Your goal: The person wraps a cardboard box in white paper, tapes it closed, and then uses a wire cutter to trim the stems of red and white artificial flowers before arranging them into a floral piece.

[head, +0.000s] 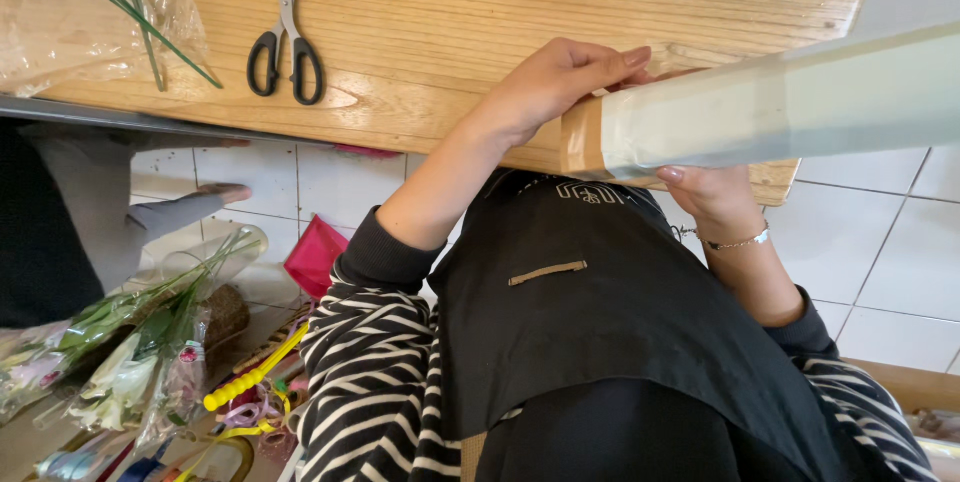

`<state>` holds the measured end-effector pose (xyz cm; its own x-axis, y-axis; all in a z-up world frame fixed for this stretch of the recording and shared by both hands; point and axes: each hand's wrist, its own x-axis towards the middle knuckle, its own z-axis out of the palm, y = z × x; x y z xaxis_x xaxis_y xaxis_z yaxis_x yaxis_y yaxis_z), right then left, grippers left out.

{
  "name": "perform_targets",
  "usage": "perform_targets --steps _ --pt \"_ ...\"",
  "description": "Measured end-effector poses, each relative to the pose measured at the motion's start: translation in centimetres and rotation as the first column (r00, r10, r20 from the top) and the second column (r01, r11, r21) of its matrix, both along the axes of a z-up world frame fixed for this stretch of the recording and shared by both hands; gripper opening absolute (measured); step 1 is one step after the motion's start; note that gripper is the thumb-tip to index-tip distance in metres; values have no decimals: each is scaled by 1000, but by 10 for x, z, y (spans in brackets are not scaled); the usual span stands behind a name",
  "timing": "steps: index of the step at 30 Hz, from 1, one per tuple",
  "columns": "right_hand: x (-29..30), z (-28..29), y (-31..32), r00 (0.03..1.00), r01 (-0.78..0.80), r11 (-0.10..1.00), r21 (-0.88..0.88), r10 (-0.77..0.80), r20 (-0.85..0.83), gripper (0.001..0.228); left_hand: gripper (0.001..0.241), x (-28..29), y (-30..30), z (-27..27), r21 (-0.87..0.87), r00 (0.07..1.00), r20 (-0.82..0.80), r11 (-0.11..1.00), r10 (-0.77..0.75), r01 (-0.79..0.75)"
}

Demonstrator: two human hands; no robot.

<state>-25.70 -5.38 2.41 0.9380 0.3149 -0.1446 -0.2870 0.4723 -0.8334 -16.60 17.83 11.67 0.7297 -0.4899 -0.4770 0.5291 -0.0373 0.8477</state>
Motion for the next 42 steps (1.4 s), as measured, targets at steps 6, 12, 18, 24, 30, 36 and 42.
perform_targets --steps 6,12,18,24,30,36,42 --pt "2 -17 -13 999 32 999 9 -31 -25 64 64 5 -5 30 77 993 -95 995 75 -68" --pt "2 -35 -22 997 60 998 20 -59 -56 58 47 4 1 2 -134 997 82 991 -4 15" --pt "6 -54 -25 993 88 996 27 -86 -87 52 25 2 -8 8 -253 984 101 961 144 -114" --pt "8 -10 -14 986 141 989 54 -135 -100 51 17 3 10 31 -263 936 273 953 224 -152" --pt "23 50 23 976 178 984 -5 -177 -126 60 13 -12 -1 49 -163 700 625 935 345 -315" --pt "36 46 27 889 344 937 -59 -345 -302 56 8 -29 -1 74 -131 445 854 938 271 -320" --pt "46 64 43 836 433 893 -122 -448 -317 38 23 -48 -16 79 25 -200 977 967 -78 -255"
